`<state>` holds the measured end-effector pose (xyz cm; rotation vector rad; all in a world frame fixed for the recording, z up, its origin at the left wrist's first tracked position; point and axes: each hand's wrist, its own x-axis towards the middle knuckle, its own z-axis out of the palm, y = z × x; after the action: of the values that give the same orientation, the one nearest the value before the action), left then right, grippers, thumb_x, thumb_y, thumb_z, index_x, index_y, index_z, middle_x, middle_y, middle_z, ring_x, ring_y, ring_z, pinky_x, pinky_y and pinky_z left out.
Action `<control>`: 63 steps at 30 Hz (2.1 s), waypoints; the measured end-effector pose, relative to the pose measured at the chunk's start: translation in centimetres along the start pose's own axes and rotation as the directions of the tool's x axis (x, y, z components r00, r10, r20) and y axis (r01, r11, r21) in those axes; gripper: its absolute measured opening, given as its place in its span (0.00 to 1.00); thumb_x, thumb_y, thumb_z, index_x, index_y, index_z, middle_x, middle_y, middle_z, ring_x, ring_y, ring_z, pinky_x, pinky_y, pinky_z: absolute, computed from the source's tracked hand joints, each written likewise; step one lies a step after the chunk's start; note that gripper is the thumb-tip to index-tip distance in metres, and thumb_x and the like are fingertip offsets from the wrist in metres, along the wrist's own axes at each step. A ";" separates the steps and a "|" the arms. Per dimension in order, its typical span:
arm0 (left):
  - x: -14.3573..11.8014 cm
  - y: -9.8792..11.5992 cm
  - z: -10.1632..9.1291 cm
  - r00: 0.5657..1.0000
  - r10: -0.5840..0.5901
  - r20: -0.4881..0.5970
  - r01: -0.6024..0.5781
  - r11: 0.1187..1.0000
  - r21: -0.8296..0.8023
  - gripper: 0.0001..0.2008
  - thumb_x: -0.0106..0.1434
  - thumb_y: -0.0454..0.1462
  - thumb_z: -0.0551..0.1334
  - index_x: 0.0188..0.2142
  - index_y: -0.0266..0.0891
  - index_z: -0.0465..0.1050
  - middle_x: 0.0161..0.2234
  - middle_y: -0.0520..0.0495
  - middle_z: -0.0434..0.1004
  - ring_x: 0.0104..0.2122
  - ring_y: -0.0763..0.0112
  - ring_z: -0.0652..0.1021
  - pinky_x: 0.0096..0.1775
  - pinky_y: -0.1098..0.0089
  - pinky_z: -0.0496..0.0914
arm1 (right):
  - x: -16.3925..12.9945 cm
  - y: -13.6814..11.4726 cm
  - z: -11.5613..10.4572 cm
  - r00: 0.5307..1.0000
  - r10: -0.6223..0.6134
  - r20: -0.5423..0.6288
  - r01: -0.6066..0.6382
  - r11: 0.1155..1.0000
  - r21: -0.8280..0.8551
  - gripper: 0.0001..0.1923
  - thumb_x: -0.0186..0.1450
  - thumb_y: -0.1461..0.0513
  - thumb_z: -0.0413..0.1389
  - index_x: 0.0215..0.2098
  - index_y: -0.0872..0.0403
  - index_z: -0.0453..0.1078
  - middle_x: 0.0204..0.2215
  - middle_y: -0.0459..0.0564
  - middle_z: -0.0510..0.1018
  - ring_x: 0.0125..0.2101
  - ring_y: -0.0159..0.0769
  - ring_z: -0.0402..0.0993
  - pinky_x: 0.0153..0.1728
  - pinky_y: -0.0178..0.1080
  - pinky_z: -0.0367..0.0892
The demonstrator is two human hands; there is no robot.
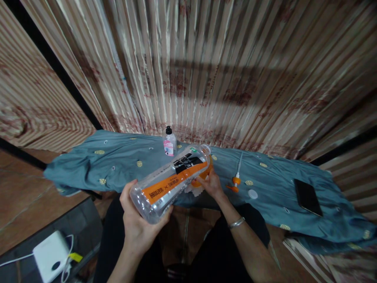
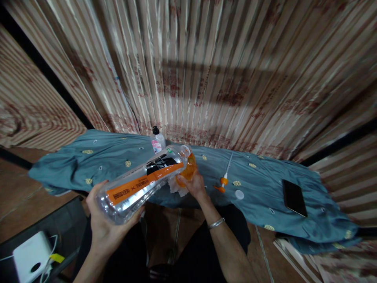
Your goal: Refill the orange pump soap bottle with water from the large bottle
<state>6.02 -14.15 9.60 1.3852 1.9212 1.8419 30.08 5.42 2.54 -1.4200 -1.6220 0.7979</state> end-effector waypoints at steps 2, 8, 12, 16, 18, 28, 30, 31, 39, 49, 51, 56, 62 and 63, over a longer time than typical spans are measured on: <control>-0.1 0.0 0.0 1.000 -0.018 -0.005 0.018 1.000 -0.011 0.57 0.55 0.61 0.87 0.75 0.52 0.66 0.62 0.42 0.80 0.53 0.52 0.88 0.53 0.49 0.89 | 0.0 0.0 0.0 1.000 -0.003 -0.004 0.003 1.000 0.003 0.39 0.62 0.52 0.80 0.67 0.47 0.75 0.49 0.54 0.97 0.50 0.60 0.97 0.52 0.53 0.91; -0.3 0.5 0.2 0.997 -0.074 0.000 0.074 0.996 -0.049 0.57 0.55 0.61 0.87 0.76 0.53 0.67 0.60 0.43 0.81 0.51 0.53 0.89 0.52 0.50 0.89 | -0.1 -0.1 0.0 1.000 -0.003 0.003 0.003 1.000 0.002 0.36 0.62 0.53 0.79 0.65 0.47 0.75 0.50 0.54 0.97 0.51 0.60 0.97 0.53 0.54 0.91; -0.3 0.6 0.3 0.998 -0.063 -0.011 0.062 0.997 -0.043 0.57 0.55 0.61 0.86 0.76 0.49 0.67 0.60 0.43 0.81 0.52 0.54 0.89 0.53 0.51 0.89 | -0.2 -0.6 -0.2 1.000 0.017 0.013 -0.018 1.000 0.012 0.36 0.63 0.54 0.79 0.66 0.47 0.75 0.51 0.55 0.97 0.52 0.59 0.97 0.54 0.53 0.91; -0.2 0.6 0.2 0.999 -0.053 -0.011 0.052 0.998 -0.028 0.57 0.55 0.62 0.86 0.75 0.50 0.67 0.61 0.43 0.80 0.52 0.54 0.88 0.53 0.53 0.89 | -0.2 -0.8 -0.2 1.000 0.016 0.006 -0.016 1.000 0.019 0.37 0.62 0.55 0.78 0.67 0.47 0.75 0.51 0.54 0.97 0.52 0.59 0.98 0.54 0.53 0.91; -0.3 0.5 0.2 0.998 -0.054 -0.012 0.054 0.998 -0.019 0.57 0.55 0.62 0.86 0.76 0.51 0.67 0.62 0.42 0.80 0.53 0.53 0.88 0.54 0.51 0.88 | -0.2 -0.7 -0.2 1.000 0.006 0.007 -0.006 1.000 0.009 0.37 0.62 0.54 0.78 0.67 0.47 0.75 0.51 0.54 0.97 0.52 0.60 0.97 0.53 0.53 0.91; -0.4 0.4 0.1 0.999 -0.051 -0.017 0.050 0.998 -0.026 0.57 0.54 0.62 0.87 0.77 0.53 0.68 0.61 0.42 0.82 0.52 0.49 0.88 0.56 0.44 0.88 | -0.2 -0.6 -0.1 1.000 0.007 -0.011 -0.008 0.998 -0.055 0.35 0.62 0.53 0.78 0.64 0.47 0.75 0.50 0.56 0.97 0.52 0.61 0.98 0.53 0.53 0.91; -0.4 0.4 0.2 0.999 -0.051 -0.015 0.050 0.998 -0.030 0.57 0.54 0.61 0.87 0.76 0.54 0.68 0.60 0.43 0.82 0.52 0.50 0.88 0.55 0.46 0.89 | -0.2 -0.6 -0.1 1.000 0.005 -0.017 -0.006 0.999 -0.042 0.37 0.62 0.53 0.78 0.66 0.46 0.75 0.49 0.55 0.97 0.50 0.61 0.98 0.52 0.53 0.91; -0.4 0.3 0.2 0.999 -0.051 -0.013 0.050 0.998 -0.031 0.57 0.54 0.62 0.87 0.76 0.53 0.68 0.61 0.43 0.82 0.52 0.51 0.88 0.54 0.47 0.89 | -0.2 -0.6 -0.1 1.000 0.002 -0.019 -0.003 0.999 -0.035 0.37 0.62 0.53 0.78 0.66 0.46 0.75 0.48 0.55 0.97 0.49 0.61 0.98 0.51 0.53 0.91; -0.2 -0.2 0.0 1.000 -0.014 0.002 0.014 1.000 -0.010 0.57 0.56 0.62 0.86 0.76 0.51 0.65 0.60 0.43 0.81 0.50 0.54 0.89 0.49 0.53 0.89 | 0.0 -0.7 -0.5 1.000 0.009 0.021 -0.008 0.999 -0.048 0.36 0.62 0.50 0.76 0.65 0.47 0.76 0.51 0.57 0.97 0.52 0.62 0.97 0.54 0.55 0.91; -0.3 0.6 0.1 0.999 -0.047 -0.011 0.047 0.999 0.017 0.58 0.54 0.61 0.86 0.76 0.47 0.66 0.62 0.40 0.80 0.53 0.51 0.89 0.51 0.53 0.89 | -0.1 -1.3 -0.8 0.999 0.008 0.038 -0.007 0.999 -0.033 0.32 0.63 0.52 0.78 0.61 0.46 0.76 0.52 0.56 0.97 0.55 0.62 0.97 0.57 0.56 0.91; -0.3 0.6 0.1 0.998 -0.057 -0.009 0.057 0.998 0.014 0.57 0.54 0.60 0.86 0.75 0.48 0.66 0.62 0.40 0.80 0.53 0.51 0.89 0.51 0.52 0.89 | -0.2 -1.3 -0.8 0.999 0.010 0.031 -0.009 1.000 -0.021 0.32 0.62 0.53 0.79 0.60 0.46 0.76 0.52 0.57 0.97 0.54 0.61 0.97 0.56 0.54 0.91; -0.4 0.6 0.2 0.998 -0.066 0.001 0.066 0.998 -0.009 0.57 0.56 0.62 0.86 0.76 0.53 0.65 0.62 0.42 0.80 0.53 0.52 0.89 0.54 0.49 0.89 | -0.2 -1.2 -0.7 1.000 -0.016 0.005 0.016 1.000 -0.017 0.32 0.63 0.52 0.79 0.61 0.46 0.76 0.51 0.55 0.97 0.53 0.60 0.98 0.55 0.54 0.91; -0.4 0.7 0.2 0.999 -0.019 -0.025 0.019 1.000 -0.019 0.55 0.56 0.61 0.86 0.75 0.50 0.68 0.62 0.42 0.79 0.52 0.53 0.88 0.52 0.53 0.89 | -0.1 -1.0 -1.0 0.998 0.002 0.064 -0.001 1.000 -0.013 0.34 0.63 0.51 0.78 0.64 0.47 0.76 0.51 0.57 0.97 0.54 0.62 0.97 0.56 0.55 0.91; -0.3 0.6 0.2 0.999 -0.022 -0.024 0.022 1.000 -0.018 0.55 0.56 0.61 0.86 0.75 0.49 0.68 0.62 0.42 0.79 0.52 0.54 0.88 0.52 0.53 0.89 | -0.1 -1.0 -1.0 0.998 0.004 0.060 -0.003 1.000 -0.015 0.34 0.63 0.52 0.78 0.64 0.47 0.76 0.50 0.56 0.97 0.53 0.61 0.97 0.55 0.54 0.91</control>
<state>6.65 -14.37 9.94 1.3371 1.9192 1.8697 30.48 5.13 3.85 -1.4220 -1.6748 0.8389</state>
